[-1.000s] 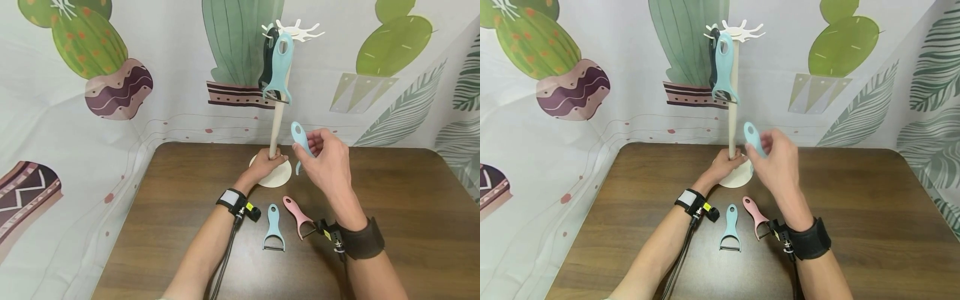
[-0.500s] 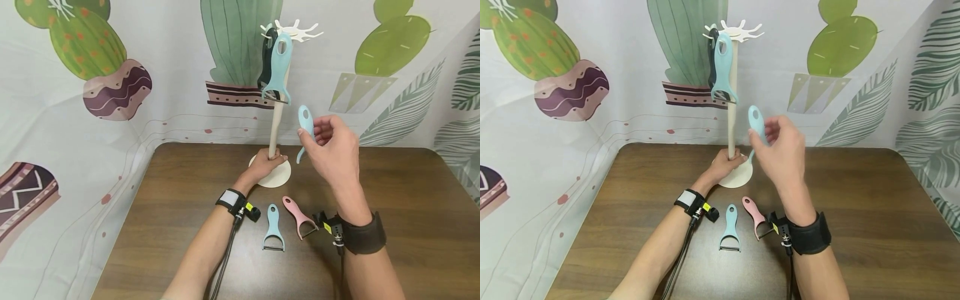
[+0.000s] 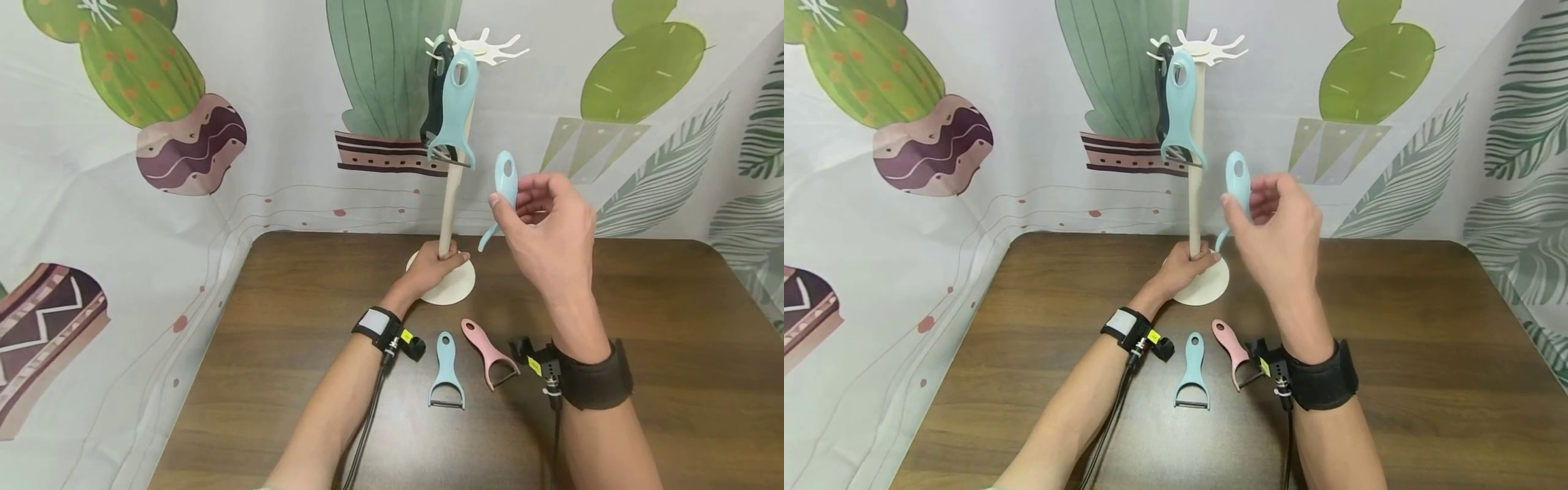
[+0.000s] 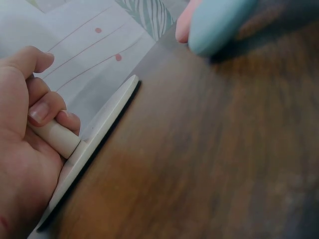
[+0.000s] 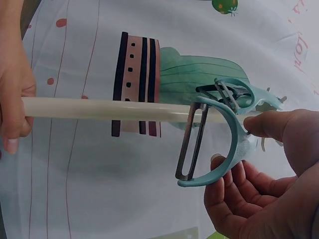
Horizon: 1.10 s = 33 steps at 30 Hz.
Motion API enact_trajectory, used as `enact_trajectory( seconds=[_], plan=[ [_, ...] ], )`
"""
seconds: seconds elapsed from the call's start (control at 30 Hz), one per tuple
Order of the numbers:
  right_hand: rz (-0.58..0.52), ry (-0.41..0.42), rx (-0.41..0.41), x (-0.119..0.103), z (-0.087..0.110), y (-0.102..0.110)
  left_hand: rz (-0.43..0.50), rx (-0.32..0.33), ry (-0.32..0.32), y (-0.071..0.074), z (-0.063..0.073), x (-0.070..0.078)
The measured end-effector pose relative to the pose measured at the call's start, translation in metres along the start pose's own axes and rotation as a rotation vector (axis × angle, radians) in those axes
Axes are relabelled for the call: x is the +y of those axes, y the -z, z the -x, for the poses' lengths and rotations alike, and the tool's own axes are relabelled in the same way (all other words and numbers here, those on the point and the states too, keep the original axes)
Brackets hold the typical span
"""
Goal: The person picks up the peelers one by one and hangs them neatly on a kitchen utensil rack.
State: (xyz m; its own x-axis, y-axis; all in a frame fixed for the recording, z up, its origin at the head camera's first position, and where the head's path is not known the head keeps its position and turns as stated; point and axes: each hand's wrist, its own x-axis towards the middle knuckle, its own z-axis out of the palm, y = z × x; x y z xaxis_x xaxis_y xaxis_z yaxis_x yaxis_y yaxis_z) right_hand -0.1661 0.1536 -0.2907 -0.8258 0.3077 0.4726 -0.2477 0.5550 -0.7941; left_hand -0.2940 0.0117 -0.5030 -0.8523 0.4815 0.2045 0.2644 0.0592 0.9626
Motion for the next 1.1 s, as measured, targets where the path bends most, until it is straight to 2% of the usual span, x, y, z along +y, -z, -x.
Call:
enact_trajectory(
  seconds=[0.27, 0.63, 0.9, 1.1],
  plan=[
    [-0.097, 0.067, 0.053, -0.029, 0.006, 0.002, 0.003, 0.007, -0.002, -0.001, -0.001, -0.002],
    [-0.127, 0.126, 0.087, -0.043, 0.000, 0.002, -0.042, 0.024, 0.005, -0.001, -0.002, -0.003],
    [-0.146, 0.150, 0.110, -0.049, -0.004, 0.001, -0.008, 0.015, -0.001, -0.001, -0.001, -0.005],
    [-0.127, 0.166, 0.148, -0.049, -0.013, -0.001, -0.023, 0.024, 0.007, -0.001, -0.001, -0.004]
  ],
)
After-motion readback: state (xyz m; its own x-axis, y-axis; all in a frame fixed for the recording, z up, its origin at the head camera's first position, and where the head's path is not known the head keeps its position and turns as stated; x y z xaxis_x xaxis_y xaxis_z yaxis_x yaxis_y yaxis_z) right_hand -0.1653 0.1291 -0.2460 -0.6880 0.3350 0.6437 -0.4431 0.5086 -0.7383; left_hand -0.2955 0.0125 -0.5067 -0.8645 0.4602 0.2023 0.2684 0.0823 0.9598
